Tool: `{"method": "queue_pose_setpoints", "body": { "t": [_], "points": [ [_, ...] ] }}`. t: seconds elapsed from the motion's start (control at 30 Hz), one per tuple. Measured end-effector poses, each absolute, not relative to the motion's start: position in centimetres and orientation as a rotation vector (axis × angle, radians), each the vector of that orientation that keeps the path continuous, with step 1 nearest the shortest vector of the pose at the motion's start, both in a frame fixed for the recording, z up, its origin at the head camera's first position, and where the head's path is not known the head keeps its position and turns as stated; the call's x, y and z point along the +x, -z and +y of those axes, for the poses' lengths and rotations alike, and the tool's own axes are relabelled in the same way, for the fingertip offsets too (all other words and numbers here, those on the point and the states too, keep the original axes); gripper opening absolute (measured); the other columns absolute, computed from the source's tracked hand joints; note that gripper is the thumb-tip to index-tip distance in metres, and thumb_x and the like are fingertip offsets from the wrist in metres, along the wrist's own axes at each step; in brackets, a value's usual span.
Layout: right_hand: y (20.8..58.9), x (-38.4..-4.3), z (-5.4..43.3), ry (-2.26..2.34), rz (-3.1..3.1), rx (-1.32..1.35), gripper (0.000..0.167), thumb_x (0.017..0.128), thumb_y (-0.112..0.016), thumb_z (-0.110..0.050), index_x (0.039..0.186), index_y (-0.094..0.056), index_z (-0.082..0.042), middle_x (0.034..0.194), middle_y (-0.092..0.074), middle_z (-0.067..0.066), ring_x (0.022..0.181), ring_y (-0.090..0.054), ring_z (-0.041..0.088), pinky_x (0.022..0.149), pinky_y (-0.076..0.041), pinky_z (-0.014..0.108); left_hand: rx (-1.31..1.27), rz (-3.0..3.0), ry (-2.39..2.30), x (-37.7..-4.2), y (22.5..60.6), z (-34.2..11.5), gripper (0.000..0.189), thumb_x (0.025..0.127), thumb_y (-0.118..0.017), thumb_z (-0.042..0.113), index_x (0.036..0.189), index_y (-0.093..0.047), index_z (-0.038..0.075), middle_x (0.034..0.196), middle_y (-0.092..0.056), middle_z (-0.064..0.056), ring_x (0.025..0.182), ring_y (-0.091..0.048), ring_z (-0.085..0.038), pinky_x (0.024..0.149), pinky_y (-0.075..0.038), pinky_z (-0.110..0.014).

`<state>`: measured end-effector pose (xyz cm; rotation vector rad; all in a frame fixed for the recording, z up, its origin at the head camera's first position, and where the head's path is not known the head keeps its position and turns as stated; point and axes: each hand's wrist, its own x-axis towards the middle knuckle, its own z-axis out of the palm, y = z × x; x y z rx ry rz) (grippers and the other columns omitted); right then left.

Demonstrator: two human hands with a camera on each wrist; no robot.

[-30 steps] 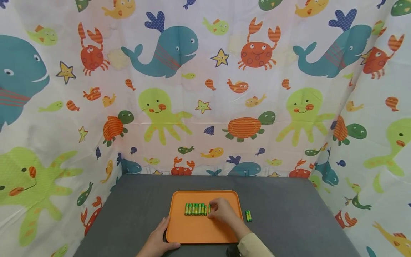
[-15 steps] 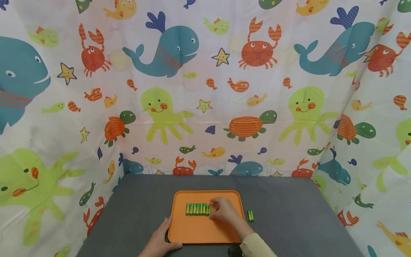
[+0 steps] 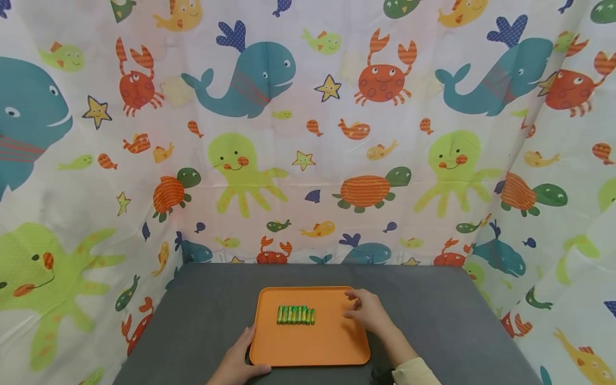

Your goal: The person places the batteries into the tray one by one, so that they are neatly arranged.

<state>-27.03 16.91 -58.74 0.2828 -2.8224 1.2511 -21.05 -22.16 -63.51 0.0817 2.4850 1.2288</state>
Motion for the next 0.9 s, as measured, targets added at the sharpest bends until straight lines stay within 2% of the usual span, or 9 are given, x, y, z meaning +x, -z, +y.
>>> {"method": "queue_pose_setpoints", "body": {
  "t": [0.2,0.43,0.63,0.77,0.9],
  "points": [
    [59.0,-26.2,21.0,-1.214,-2.859,0.132,0.057,0.074,-0.091,-0.016,0.126,-0.070,-0.006,0.116,-0.068,0.010,0.087,-0.065,0.019,0.070,-0.055,0.035,0.123,2.479,-1.244,-21.1,63.4,-22.3,0.114,0.079,-0.082,0.054,0.160,-0.022,0.001,0.161,-0.020,-0.034,0.145,-0.019,-0.060,0.107,-0.026,-0.075],
    [60.0,-25.6,24.0,-1.166,-2.997,0.207,0.072,0.064,-0.095,-0.011,0.129,-0.067,-0.002,0.105,-0.064,0.011,0.086,-0.060,0.021,0.071,-0.050,0.035,0.105,2.473,-1.221,-21.0,63.2,-22.2,0.115,0.079,-0.082,0.055,0.161,-0.022,0.002,0.161,-0.021,-0.034,0.145,-0.019,-0.060,0.107,-0.026,-0.076],
    [60.9,-25.3,25.0,-1.220,-2.991,0.224,0.056,0.066,-0.092,-0.002,0.118,-0.071,0.000,0.109,-0.065,0.012,0.090,-0.065,0.023,0.075,-0.054,0.037,0.100,2.462,-1.253,-21.1,63.2,-22.3,0.115,0.078,-0.083,0.053,0.161,-0.021,0.003,0.161,-0.019,-0.035,0.145,-0.018,-0.061,0.107,-0.025,-0.075],
    [61.1,-25.3,25.1,-1.219,-2.986,0.170,0.047,0.067,-0.092,-0.004,0.110,-0.073,-0.003,0.105,-0.067,0.007,0.087,-0.065,0.020,0.074,-0.054,0.035,0.103,2.472,-1.229,-21.1,63.3,-22.3,0.117,0.077,-0.084,0.054,0.161,-0.021,0.003,0.162,-0.019,-0.034,0.145,-0.018,-0.060,0.108,-0.026,-0.075],
    [61.2,-25.2,25.1,-1.204,-3.009,0.194,0.047,0.069,-0.092,-0.008,0.113,-0.074,-0.005,0.105,-0.067,0.007,0.087,-0.065,0.019,0.074,-0.055,0.035,0.111,2.477,-1.237,-21.0,63.5,-22.2,0.118,0.076,-0.084,0.055,0.161,-0.021,0.002,0.162,-0.019,-0.034,0.145,-0.019,-0.059,0.108,-0.026,-0.074]
  ]
}}
